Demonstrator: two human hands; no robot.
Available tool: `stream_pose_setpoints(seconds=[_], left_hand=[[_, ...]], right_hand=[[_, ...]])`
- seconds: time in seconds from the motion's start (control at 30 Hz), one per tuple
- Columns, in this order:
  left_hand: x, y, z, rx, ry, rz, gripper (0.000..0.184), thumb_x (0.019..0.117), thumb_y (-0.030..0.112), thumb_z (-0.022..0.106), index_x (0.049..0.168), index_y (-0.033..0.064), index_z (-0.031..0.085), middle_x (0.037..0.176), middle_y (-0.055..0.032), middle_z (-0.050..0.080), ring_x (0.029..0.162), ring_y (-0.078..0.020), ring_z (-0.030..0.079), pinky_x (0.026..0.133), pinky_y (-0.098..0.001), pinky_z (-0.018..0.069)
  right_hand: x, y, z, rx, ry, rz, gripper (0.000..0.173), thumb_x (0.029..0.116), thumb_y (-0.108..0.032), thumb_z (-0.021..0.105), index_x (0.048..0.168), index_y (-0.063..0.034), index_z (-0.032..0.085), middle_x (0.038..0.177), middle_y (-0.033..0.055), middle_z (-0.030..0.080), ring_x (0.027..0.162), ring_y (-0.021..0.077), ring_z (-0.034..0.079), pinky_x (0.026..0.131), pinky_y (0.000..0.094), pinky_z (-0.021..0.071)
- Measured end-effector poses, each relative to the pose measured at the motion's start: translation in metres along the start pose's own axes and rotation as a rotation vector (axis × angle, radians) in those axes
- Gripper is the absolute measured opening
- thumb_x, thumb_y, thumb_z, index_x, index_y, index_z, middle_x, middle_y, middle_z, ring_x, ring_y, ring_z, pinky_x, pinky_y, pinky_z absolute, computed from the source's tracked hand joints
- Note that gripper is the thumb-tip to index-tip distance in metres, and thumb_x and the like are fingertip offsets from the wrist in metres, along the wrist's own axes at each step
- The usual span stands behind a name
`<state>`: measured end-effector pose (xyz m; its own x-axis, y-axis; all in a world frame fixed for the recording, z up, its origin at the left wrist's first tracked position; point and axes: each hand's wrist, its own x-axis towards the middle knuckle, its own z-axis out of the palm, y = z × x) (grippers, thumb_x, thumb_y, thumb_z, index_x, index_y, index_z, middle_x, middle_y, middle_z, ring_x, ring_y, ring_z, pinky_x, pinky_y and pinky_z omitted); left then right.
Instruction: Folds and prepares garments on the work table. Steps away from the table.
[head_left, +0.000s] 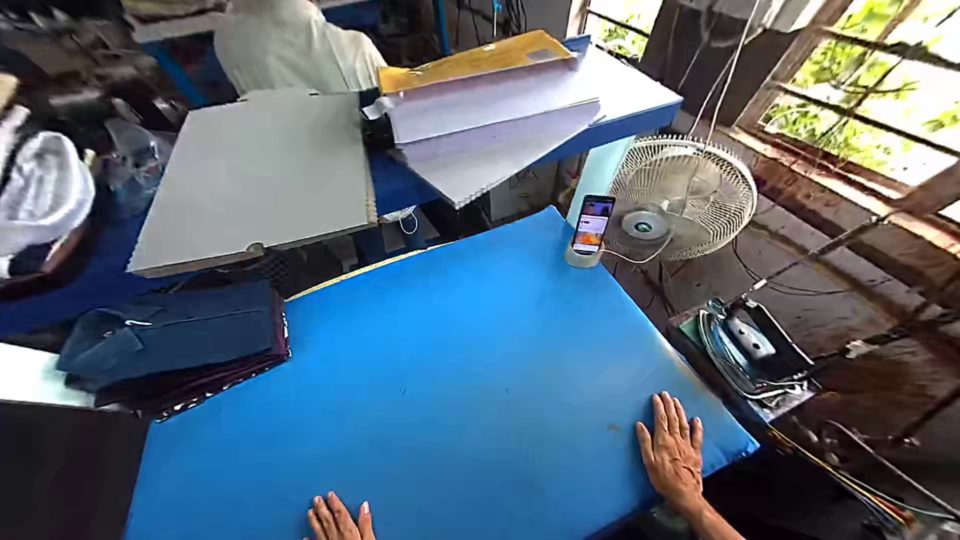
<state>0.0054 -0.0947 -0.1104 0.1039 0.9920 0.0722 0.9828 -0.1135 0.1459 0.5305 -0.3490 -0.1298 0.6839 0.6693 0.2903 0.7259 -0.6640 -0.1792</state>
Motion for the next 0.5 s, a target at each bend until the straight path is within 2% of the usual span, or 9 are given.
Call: stream_pose_setpoints(seconds=[0.17, 0.33, 0.5], left_hand=[[-0.031, 0.041, -0.007, -0.055, -0.094, 0.128, 0.075, 0.1070, 0.048, 0.034, 0.160, -0.0038, 0.026, 0.166, -0.0293, 0.021, 0.155, -0.0467, 0.018, 0.122, -0.0689, 0.0122], [-0.099, 0.072, -0.003, -0.034, -0.089, 0.207, 0.074, 0.1077, 0.050, 0.029, 0.162, -0.0004, 0.025, 0.168, -0.0260, 0.021, 0.156, -0.0431, 0.019, 0.122, -0.0684, 0.0119], [-0.162, 0.074, -0.007, -0.013, -0.117, 0.204, 0.076, 0.1074, 0.052, 0.028, 0.161, -0.0013, 0.025, 0.168, -0.0250, 0.021, 0.157, -0.0406, 0.018, 0.124, -0.0661, 0.0112]], right_hand=[[-0.002, 0.001, 0.001, 0.050, 0.035, 0.005, 0.071, 0.1045, -0.052, 0.027, 0.156, -0.0068, 0.045, 0.163, 0.0124, 0.041, 0.154, 0.0299, 0.031, 0.125, 0.0616, 0.0154], [-0.004, 0.007, 0.005, 0.085, 0.054, 0.000, 0.069, 0.1044, -0.050, 0.030, 0.154, -0.0052, 0.047, 0.162, 0.0139, 0.042, 0.154, 0.0306, 0.032, 0.125, 0.0628, 0.0147], [-0.006, 0.008, 0.004, 0.107, 0.046, -0.011, 0.069, 0.1046, -0.049, 0.030, 0.153, -0.0033, 0.047, 0.162, 0.0164, 0.041, 0.154, 0.0325, 0.031, 0.124, 0.0639, 0.0139]])
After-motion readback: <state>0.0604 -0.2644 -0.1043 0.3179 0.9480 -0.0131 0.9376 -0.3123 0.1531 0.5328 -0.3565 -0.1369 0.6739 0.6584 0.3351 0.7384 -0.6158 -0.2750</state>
